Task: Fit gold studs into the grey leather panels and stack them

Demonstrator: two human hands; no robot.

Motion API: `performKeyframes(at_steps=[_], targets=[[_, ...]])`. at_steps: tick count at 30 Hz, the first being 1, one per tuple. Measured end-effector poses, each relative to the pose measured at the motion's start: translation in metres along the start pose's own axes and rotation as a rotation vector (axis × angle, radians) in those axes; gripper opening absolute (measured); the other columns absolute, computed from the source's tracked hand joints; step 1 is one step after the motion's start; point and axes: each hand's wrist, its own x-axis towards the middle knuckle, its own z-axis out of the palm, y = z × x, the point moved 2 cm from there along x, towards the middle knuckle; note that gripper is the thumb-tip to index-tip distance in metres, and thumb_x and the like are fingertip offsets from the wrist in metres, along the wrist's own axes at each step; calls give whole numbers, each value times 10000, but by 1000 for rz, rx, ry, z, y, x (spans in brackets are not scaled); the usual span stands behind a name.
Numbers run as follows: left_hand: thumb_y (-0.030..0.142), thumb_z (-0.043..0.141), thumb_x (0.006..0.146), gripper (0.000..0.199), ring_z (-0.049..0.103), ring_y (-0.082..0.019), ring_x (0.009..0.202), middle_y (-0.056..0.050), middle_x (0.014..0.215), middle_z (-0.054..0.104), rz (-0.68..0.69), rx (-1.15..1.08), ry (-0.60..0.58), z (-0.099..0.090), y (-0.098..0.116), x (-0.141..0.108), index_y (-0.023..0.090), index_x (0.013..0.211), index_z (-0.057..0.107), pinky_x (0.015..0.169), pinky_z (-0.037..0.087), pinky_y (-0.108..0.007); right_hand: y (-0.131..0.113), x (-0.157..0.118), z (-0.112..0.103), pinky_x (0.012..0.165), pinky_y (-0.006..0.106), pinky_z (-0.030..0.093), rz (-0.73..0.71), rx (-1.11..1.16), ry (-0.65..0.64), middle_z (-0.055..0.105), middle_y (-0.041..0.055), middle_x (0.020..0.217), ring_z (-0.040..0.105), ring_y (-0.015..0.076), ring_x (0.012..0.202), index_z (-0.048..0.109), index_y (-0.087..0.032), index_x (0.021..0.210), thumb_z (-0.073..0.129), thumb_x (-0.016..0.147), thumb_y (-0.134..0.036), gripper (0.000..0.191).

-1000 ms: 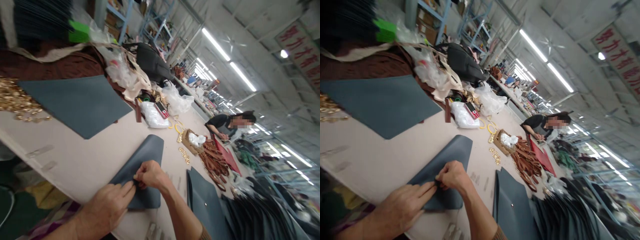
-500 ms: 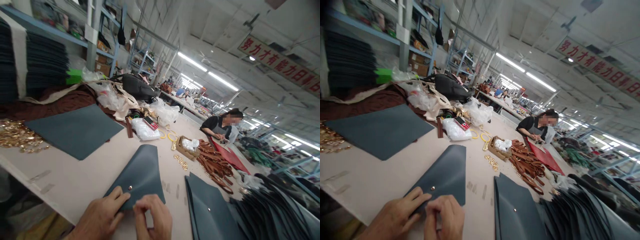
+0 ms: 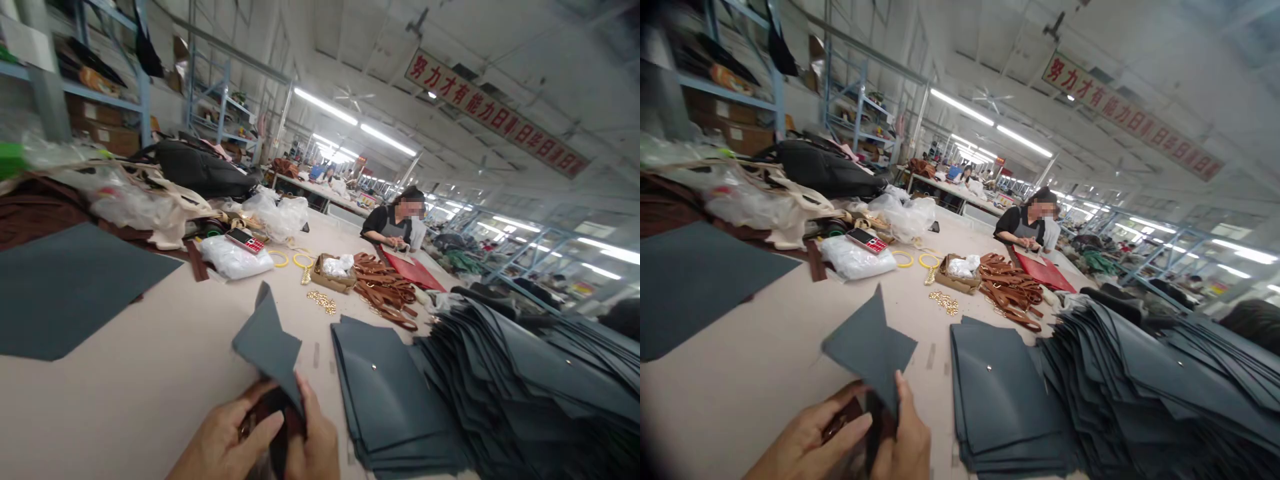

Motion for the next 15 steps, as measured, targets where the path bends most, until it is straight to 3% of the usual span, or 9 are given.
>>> performKeyframes(at_steps=[3,6,9,12,15], targets=[[469,337,966,487,590,-167,715,14,777,582,-29,126,2,1,-20,-4,228,1384,408,721,518,-263,26,33,-58,904,282,533,132,34,49,735,75,1065,678,232,1022,703,-174,1099,469,908,-393,373],[451,236,988,462,575,-142,680,11,857,572,-16,118,-12,-5,-37,-12,285,1411,321,698,515,-266,64,62,-122,838,336,547,273,41,126,747,103,969,684,276,932,719,-126,1025,588,807,-533,480],[502,205,983,483,542,-125,613,2,929,565,-54,-23,-7,-13,-43,-23,337,1437,228,619,526,-263,103,81,-178,819,352,546,420,173,187,746,112,961,687,281,915,715,-125,1005,683,692,-554,533],[541,211,968,532,503,-121,558,-12,983,565,-175,-99,52,-21,-47,-34,360,1465,156,493,493,-248,134,91,-221,670,353,549,574,230,149,747,108,841,699,264,726,728,-153,910,711,635,-535,471],[537,204,973,533,491,-116,574,-6,1042,574,-196,-18,74,-30,-51,-41,380,1477,125,546,490,-254,159,88,-253,517,372,492,714,19,144,714,109,677,658,270,556,715,-202,725,717,568,-525,360]])
